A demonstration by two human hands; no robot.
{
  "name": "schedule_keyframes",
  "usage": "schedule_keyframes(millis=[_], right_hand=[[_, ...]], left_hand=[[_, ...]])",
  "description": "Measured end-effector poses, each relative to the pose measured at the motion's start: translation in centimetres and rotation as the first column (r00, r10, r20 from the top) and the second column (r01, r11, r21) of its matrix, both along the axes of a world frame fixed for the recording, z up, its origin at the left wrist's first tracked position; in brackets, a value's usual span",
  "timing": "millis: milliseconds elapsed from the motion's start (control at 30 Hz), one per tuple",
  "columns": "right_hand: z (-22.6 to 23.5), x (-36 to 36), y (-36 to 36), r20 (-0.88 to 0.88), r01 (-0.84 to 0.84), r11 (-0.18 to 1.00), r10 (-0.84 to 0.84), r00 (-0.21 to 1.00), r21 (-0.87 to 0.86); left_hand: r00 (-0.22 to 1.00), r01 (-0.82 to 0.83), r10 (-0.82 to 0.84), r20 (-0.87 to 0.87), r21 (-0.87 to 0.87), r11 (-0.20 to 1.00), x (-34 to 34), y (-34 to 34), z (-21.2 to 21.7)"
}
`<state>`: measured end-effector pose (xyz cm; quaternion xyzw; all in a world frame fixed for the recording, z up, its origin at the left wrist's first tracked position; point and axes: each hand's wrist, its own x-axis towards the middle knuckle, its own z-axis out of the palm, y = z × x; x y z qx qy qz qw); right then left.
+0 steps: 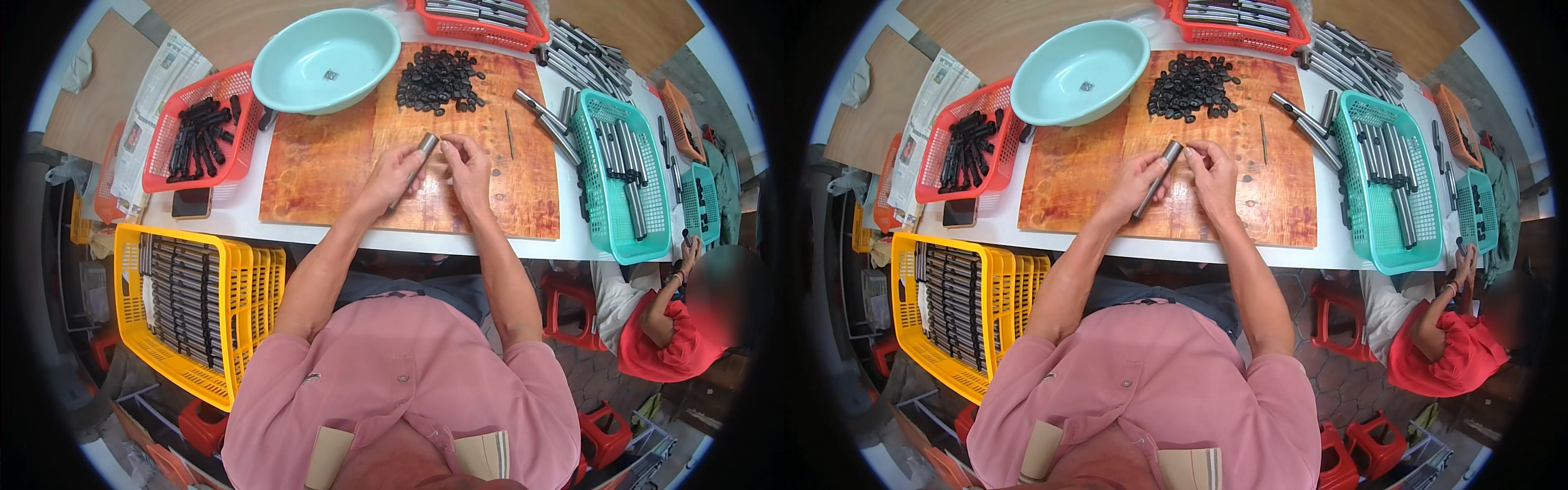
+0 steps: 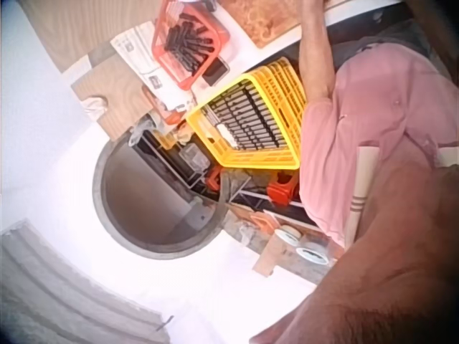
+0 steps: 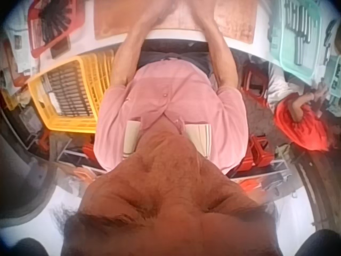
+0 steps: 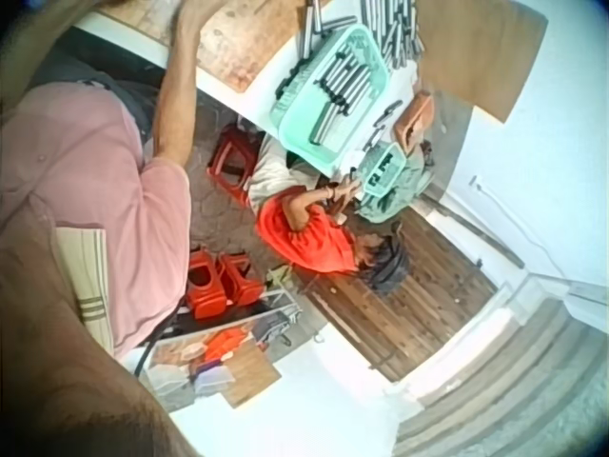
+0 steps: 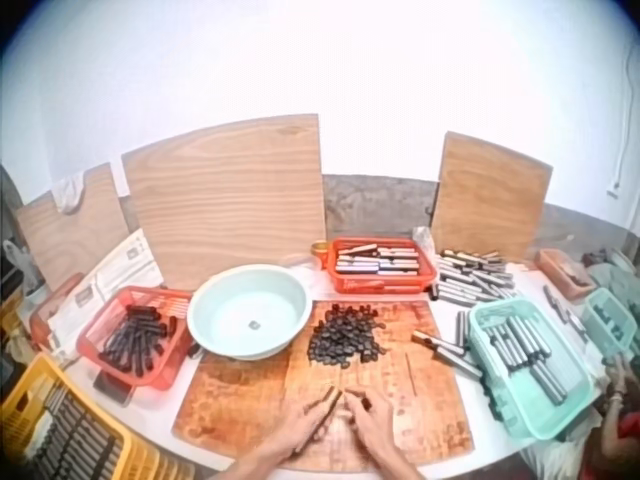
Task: The person assembles small cylindrical metal parts by inserting black rubber caps into their ends. They pick up a metal cylinder, insert a cap, and place the finished unit into a yellow basket. The process is repeated continuously.
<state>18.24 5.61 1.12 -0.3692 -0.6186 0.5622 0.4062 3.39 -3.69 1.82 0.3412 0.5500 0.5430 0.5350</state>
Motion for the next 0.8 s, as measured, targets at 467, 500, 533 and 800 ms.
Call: schedule_keyframes(millis=[467, 500, 533, 800], right_hand=[[2.6, 2.1, 4.5, 0.168, -0.297, 0.955, 0.295, 0.940, -0.016], [2.2, 2.3, 4.7, 0.185, -0.317, 0.948, 0.315, 0.931, -0.020], [1.9, 2.4, 4.8, 0.201, -0.318, 0.948, 0.317, 0.927, -0.026], [-0.3, 3.2, 4.9, 0.226, -0.309, 0.951, 0.298, 0.928, 0.014]], left_hand=[[0.361, 0.265, 0.237, -0.902, 0.343, 0.901, 0.4, 1.8, 0.6], [0.341, 0.269, 0.258, -0.904, 0.356, 0.895, 0.6, 1.8, 0.4], [0.320, 0.273, 0.278, -0.906, 0.369, 0.888, 0.8, 1.8, 0.3], [0.326, 0.272, 0.231, -0.917, 0.325, 0.906, 1.7, 2.0, 0.3]])
